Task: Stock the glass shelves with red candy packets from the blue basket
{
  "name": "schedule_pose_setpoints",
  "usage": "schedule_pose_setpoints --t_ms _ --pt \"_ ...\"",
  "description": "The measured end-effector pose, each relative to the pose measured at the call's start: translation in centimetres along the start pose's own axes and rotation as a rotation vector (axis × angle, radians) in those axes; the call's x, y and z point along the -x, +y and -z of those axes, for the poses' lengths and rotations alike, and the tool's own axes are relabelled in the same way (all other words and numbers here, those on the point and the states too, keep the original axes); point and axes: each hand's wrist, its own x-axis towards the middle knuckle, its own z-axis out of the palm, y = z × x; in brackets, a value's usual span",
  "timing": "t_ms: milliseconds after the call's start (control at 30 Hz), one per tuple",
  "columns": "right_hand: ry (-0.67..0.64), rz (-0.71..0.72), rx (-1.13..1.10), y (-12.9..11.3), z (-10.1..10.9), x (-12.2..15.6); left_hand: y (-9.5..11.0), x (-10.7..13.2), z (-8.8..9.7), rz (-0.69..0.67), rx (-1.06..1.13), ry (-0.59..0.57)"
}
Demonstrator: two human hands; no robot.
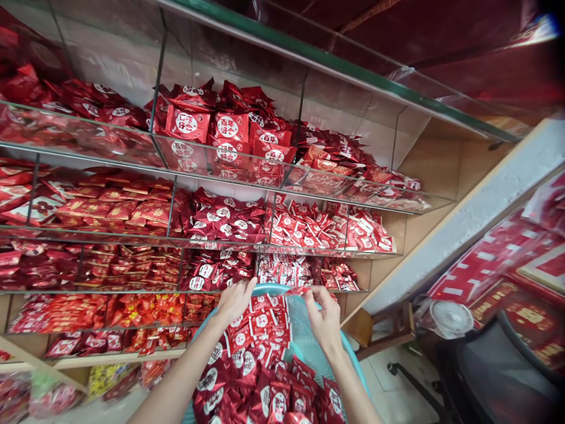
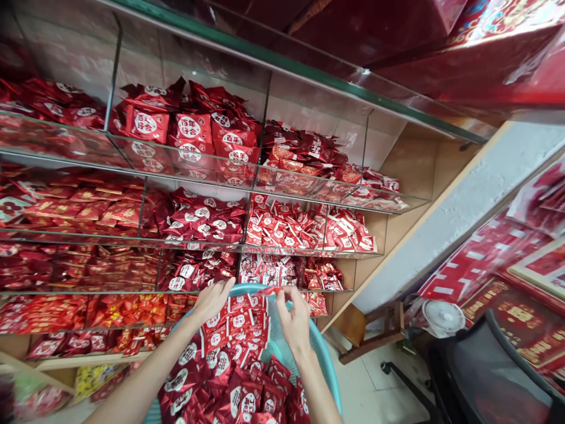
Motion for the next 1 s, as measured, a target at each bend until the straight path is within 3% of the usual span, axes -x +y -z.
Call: schedule_pose_setpoints --t_ms 200,367,600,800,1000 --pt "-0.087 -0.084 -0.026 3.1 -0.5 1.7 0.0 0.0 0.1 -0.022 -0.007 -0.002" --pt "-0.154 -0.262 -0.198 3.8 -1.2 2.1 0.1 0.1 0.2 -0.024 -0.015 -0.007" --pt "-0.259 -0.304 -0.184 4.3 -1.0 2.1 -0.1 0.0 0.2 -0.027 -0.018 -0.006" --pt "-0.452 -0.345 -0.191 5.3 -0.4 0.6 -0.1 0.2 0.2 -0.033 0.015 -0.001" --pt "-0.645 -0.53 -0.286 5.9 -0.4 -0.4 0.0 0.2 0.2 -0.021 0.017 -0.006"
